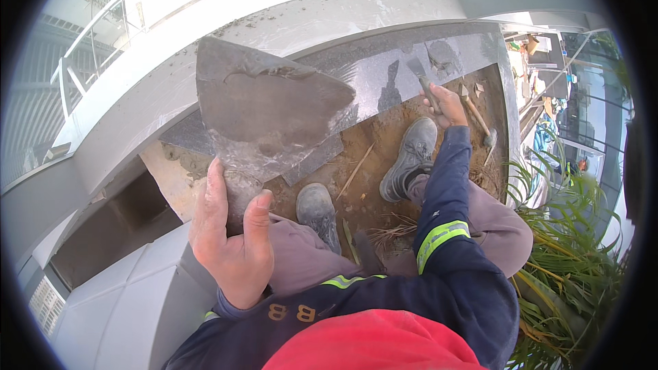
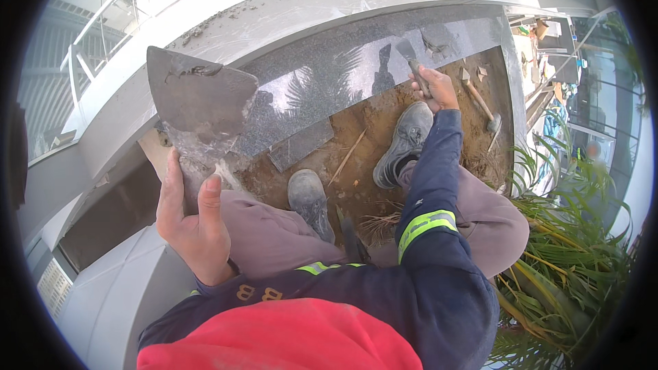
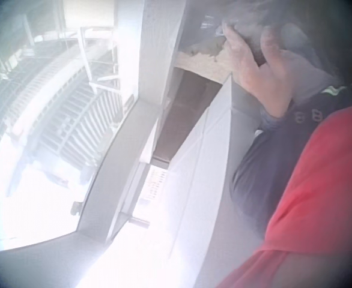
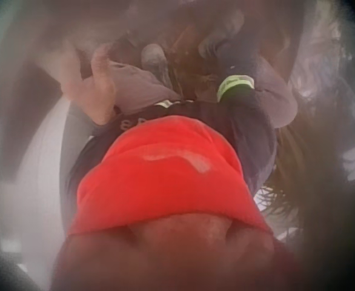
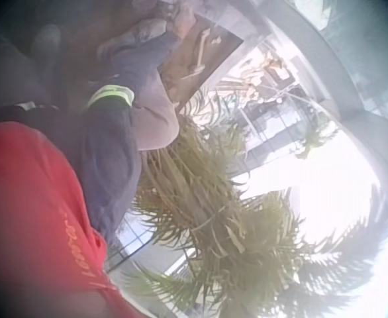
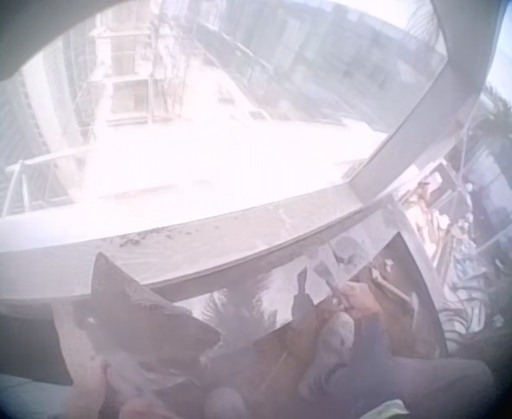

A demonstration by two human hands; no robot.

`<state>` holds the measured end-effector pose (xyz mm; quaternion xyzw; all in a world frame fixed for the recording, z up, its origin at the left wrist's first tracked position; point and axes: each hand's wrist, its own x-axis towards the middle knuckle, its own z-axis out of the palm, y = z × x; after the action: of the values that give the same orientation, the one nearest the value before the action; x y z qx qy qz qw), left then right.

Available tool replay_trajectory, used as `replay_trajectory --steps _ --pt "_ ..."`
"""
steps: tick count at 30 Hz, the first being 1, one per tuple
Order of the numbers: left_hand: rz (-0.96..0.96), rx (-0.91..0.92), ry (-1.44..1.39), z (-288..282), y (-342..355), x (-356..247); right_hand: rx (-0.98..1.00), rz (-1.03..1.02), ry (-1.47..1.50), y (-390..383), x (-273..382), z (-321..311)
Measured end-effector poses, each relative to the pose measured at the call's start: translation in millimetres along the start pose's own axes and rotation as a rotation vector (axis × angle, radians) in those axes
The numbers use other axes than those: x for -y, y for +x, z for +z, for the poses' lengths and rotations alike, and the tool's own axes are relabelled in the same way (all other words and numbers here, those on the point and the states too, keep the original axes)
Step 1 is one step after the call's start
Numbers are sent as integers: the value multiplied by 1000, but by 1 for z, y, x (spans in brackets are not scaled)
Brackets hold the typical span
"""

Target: The person applies a gray mortar-like material to a curved stone or concrete surface using a trowel and a smaller finishing tool. They spread and smooth the material along the edge, repeatedly scraping and leveling it.

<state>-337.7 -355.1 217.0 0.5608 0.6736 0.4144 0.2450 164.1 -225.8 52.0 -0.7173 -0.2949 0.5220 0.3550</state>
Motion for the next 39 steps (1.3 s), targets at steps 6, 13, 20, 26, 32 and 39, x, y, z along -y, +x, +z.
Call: replay_trajectory --steps 6,13,20,26,32,39 --pt "-143 -69 20 1 -3 5 128 -71 -639 76 23 -4" --pt "-201 -78 -20 -3 -1 2 392 -167 -899 105 58 90" --pt "-256 -87 -77 -5 2 5 560 -299 -1022 86 70 161" --pt "-303 -136 -172 2 3 0 565 -524 -1029 24 50 251" --pt "-237 -88 -159 2 4 5 715 -693 -1107 -29 5 332" --pt "-7 59 44 -6 17 15 450 -328 -522 -128 109 182"
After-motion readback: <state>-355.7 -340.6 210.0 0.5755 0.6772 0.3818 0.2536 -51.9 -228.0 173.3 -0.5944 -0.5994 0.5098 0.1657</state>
